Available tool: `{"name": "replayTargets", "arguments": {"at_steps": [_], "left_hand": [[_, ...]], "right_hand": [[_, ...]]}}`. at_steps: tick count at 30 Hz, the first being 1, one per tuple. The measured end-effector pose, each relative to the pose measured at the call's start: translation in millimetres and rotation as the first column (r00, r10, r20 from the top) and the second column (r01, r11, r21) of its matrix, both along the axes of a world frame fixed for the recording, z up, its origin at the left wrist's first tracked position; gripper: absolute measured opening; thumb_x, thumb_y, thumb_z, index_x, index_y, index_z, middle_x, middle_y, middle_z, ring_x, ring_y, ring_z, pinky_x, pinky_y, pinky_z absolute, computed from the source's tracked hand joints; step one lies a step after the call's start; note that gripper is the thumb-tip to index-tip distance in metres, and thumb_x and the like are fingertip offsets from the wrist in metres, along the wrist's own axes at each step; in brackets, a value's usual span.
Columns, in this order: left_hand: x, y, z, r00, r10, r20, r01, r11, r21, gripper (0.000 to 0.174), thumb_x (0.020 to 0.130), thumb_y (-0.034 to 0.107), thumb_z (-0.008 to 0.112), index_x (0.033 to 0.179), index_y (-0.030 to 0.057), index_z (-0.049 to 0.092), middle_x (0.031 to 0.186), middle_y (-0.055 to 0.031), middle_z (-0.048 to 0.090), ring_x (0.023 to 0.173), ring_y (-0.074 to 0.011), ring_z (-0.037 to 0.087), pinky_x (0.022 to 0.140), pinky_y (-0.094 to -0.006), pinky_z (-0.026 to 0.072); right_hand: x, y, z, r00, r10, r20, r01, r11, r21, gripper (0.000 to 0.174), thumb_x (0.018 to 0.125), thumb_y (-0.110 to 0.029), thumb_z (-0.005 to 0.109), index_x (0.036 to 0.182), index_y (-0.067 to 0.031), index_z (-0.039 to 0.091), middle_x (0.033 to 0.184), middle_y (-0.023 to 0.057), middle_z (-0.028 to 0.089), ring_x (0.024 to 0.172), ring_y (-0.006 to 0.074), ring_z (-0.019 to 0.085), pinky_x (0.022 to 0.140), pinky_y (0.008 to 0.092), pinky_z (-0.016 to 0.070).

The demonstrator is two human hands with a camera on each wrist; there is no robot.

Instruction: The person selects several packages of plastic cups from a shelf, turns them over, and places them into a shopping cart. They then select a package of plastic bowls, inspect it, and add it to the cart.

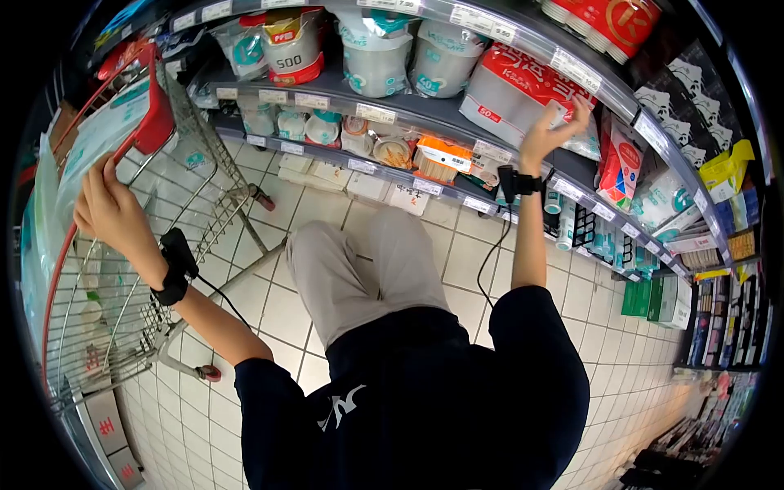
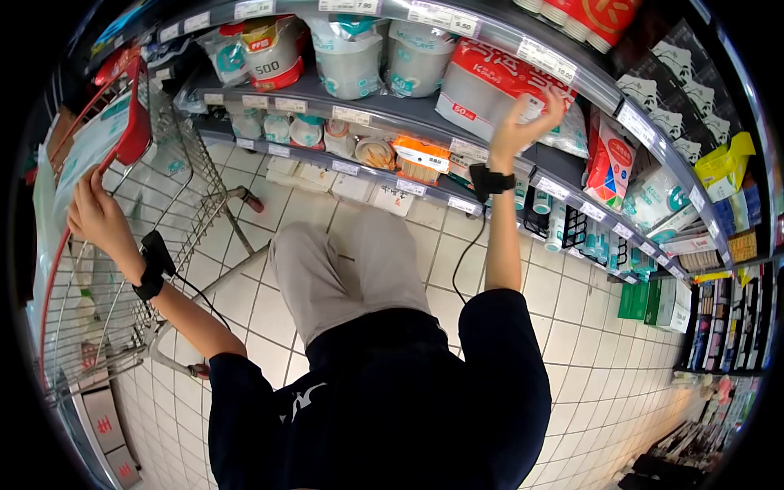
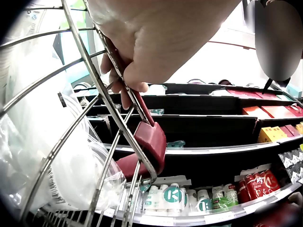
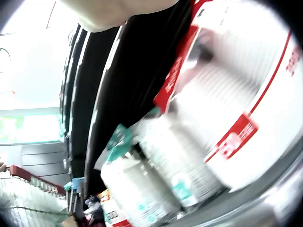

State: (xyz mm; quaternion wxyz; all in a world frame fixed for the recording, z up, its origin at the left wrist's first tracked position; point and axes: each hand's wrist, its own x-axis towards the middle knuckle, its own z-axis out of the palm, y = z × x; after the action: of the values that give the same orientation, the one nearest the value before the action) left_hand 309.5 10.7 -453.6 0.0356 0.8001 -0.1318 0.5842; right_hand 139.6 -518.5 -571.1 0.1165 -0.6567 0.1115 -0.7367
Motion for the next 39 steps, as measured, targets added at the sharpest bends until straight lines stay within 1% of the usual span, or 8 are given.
{"name": "replayTargets", "arguments": {"at_steps": [2,6,9,12,24,30,35,39], "left_hand": [[-1,-1,0,1.0,-0.023,-0.008,0.023,1.0,-0.014,0.014,0.092,0.023,0.052,0.094,0.0191,0.065,0.083,0.0073,0.061,0.08,-0.0159,0.052,0.086,-0.0318,0.031],[-9,-2,4,0.999,-0.043,0.0,0.043,0.998,-0.042,0.014,0.092,0.023,0.051,0.093,0.0182,0.065,0.084,0.0065,0.061,0.081,-0.0172,0.051,0.087,-0.033,0.0313],[-10,-2,6,0.999,-0.042,-0.014,0.041,0.998,-0.044,0.014,0.093,0.022,0.051,0.093,0.0176,0.065,0.084,0.0055,0.061,0.081,-0.0176,0.051,0.088,-0.0338,0.0314],[-12,-11,6,0.991,-0.133,0.031,0.135,0.989,-0.067,0.013,0.092,0.021,0.052,0.092,0.0167,0.064,0.083,0.0042,0.06,0.082,-0.0179,0.051,0.09,-0.0348,0.0312],[-11,-10,5,0.993,-0.121,-0.005,0.121,0.99,-0.076,0.013,0.092,0.024,0.053,0.091,0.0165,0.064,0.08,0.0042,0.057,0.082,-0.018,0.05,0.091,-0.0377,0.0308],[-10,-10,4,0.995,-0.095,0.005,0.095,0.993,-0.076,0.013,0.092,0.024,0.053,0.091,0.0164,0.063,0.08,0.0041,0.057,0.083,-0.0182,0.05,0.093,-0.0381,0.0306],[-11,-12,5,0.996,-0.085,-0.018,0.084,0.993,-0.084,0.012,0.092,0.022,0.053,0.091,0.0151,0.063,0.081,0.003,0.058,0.083,-0.0198,0.05,0.094,-0.0377,0.0309],[-6,-11,2,0.994,-0.112,0.018,0.113,0.993,-0.027,0.012,0.092,0.02,0.053,0.091,0.0132,0.062,0.083,0.0003,0.058,0.083,-0.0215,0.051,0.093,-0.0375,0.0319]], "right_hand": [[35,28,-5,0.906,0.411,-0.101,-0.394,0.907,0.151,0.034,0.081,-0.004,0.06,0.113,0.0009,0.048,0.116,0.0143,0.049,0.109,0.0273,0.046,0.097,0.0361,0.0353],[121,79,-8,0.676,0.695,-0.247,-0.561,0.701,0.44,0.088,0.073,-0.034,0.076,0.135,0.0053,0.029,0.136,0.0233,0.036,0.127,0.0326,0.037,0.105,0.0394,0.0305],[173,84,-25,0.687,0.611,-0.392,-0.441,0.78,0.443,0.121,0.061,-0.046,0.082,0.14,0.0099,0.01,0.141,0.031,0.023,0.133,0.0378,0.027,0.109,0.0416,0.0245],[201,82,-32,0.793,0.546,-0.271,-0.415,0.809,0.417,0.131,0.053,-0.052,0.084,0.138,0.0148,0.01,0.14,0.0343,0.024,0.132,0.0422,0.026,0.109,0.044,0.0246],[227,66,-13,0.785,0.613,-0.089,-0.535,0.744,0.4,0.1,0.063,-0.047,0.08,0.128,0.0125,0.034,0.125,0.0279,0.044,0.118,0.0358,0.043,0.1,0.0393,0.0332],[225,59,-8,0.531,0.841,0.101,-0.75,0.411,0.518,0.075,0.069,-0.033,0.08,0.121,0.0046,0.041,0.116,0.0173,0.051,0.107,0.0255,0.049,0.095,0.0338,0.0363],[201,70,-16,0.539,0.842,-0.023,-0.734,0.482,0.479,0.053,0.073,-0.023,0.079,0.11,-0.0001,0.048,0.099,0.0074,0.057,0.093,0.0146,0.053,0.083,0.0293,0.0422],[182,93,-18,0.47,0.882,-0.02,-0.784,0.428,0.45,0.048,0.075,-0.017,0.078,0.107,0.0009,0.047,0.108,0.0119,0.057,0.096,0.0145,0.052,0.085,0.0287,0.0421]]}}
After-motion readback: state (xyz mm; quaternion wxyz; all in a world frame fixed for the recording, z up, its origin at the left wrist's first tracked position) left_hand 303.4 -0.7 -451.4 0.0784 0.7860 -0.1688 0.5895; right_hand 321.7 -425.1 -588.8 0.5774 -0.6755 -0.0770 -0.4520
